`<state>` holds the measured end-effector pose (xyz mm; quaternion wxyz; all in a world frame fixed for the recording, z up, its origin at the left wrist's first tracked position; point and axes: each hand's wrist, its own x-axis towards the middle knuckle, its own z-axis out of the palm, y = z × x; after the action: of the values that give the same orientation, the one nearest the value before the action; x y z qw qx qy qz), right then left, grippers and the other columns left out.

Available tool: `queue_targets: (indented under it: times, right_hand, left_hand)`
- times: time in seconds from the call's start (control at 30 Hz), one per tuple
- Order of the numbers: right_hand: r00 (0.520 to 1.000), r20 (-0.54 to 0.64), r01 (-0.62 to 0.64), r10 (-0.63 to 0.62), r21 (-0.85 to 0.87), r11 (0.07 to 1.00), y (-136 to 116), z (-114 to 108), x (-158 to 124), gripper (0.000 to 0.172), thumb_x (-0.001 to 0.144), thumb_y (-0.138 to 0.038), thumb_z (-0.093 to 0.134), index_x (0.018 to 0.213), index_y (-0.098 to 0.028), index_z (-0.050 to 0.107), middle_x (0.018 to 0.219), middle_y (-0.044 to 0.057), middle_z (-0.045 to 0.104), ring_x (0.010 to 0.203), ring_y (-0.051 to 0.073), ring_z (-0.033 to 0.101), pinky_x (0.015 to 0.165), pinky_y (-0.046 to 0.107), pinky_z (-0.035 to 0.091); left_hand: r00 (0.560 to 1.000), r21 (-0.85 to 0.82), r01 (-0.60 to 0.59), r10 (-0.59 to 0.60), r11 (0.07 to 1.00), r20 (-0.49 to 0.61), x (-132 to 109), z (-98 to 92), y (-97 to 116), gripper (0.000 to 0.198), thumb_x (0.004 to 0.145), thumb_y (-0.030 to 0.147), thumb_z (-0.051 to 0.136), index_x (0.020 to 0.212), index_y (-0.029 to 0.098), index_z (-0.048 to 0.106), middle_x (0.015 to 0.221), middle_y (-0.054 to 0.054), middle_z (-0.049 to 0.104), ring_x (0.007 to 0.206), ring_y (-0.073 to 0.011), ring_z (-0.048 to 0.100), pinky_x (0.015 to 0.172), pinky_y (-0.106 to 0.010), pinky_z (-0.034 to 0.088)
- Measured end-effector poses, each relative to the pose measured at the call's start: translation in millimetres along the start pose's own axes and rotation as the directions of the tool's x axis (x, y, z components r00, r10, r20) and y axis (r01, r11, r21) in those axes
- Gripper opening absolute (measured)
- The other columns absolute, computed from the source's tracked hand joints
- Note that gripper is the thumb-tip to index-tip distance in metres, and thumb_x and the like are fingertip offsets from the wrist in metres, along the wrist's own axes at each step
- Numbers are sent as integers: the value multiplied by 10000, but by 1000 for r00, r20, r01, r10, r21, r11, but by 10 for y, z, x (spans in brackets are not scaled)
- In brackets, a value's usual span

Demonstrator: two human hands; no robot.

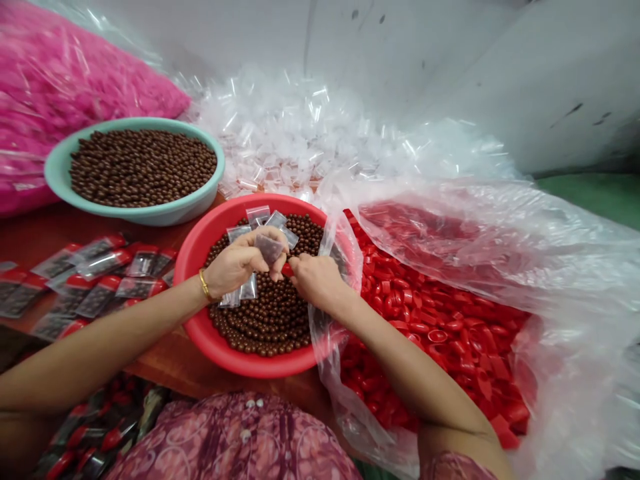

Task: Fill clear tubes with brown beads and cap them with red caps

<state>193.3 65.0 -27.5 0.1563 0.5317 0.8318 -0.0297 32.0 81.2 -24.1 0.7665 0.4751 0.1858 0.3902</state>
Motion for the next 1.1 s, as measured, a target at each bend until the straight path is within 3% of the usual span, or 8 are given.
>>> queue_targets:
  times: [0.17,0.47,0.6,0.7,0.8,0.87,0.97,1.1]
  right_hand:
    - [980,136,148,-144,-14,989,-100,113,78,251,831,-196,486,1002,-134,659,968,137,698,871,239,667,663,277,471]
    - [967,181,182,-181,9,983,-174,53,32,321,874,-195,404,1094,-115,624,986,169,690,858,267,668,681,337,489]
    - [949,202,231,-241,72,970,-231,104,71,244,850,-183,453,930,-140,679,870,139,707,798,244,665,686,324,485]
    - [961,161,202,-223,136,970,-198,145,97,175,820,-189,515,817,-163,688,788,97,708,705,205,651,651,287,474]
    - [993,10,109,-115,238,965,-23,121,111,237,869,-235,446,875,-184,677,769,47,696,678,159,630,624,250,457]
    - [984,-175,61,13,410,910,132,40,109,281,886,-280,405,876,-171,664,728,24,676,648,138,607,598,240,453]
    - [864,-425,156,269,736,659,272,-178,68,277,827,-383,509,809,-152,659,657,4,648,541,107,540,519,231,436]
    - [779,-466,277,419,856,436,162,-483,-6,260,742,-412,635,807,-165,683,663,-1,666,434,66,456,422,211,384]
  left_hand:
    - [999,-90,31,-28,995,38,2,-22,-21,280,562,217,499,830,139,523,580,9,575,494,-119,519,508,-246,404]
    - [997,-249,64,-51,966,58,3,-72,19,278,636,317,480,813,116,555,576,-25,604,495,-158,569,515,-264,449]
    - [998,-296,59,-47,953,46,6,-87,23,312,680,376,458,801,113,575,571,-25,605,477,-150,560,522,-276,479]
    - [999,-305,51,-53,951,0,13,-91,21,356,720,421,428,812,112,578,551,-18,589,456,-141,544,517,-278,491]
    - [997,-284,56,-70,957,-39,26,-77,17,391,723,441,412,850,110,578,534,-10,573,434,-132,526,494,-265,485]
    - [995,-260,70,-85,963,-47,33,-63,9,404,701,438,409,858,108,578,530,-10,570,431,-134,525,483,-263,485]
    - [993,-243,105,-117,964,-34,36,-48,-10,376,657,406,425,833,109,573,537,-16,575,441,-139,534,478,-265,489]
    - [988,-231,135,-149,964,-45,28,-46,-47,307,596,322,465,803,115,557,543,-19,585,443,-135,528,461,-258,477]
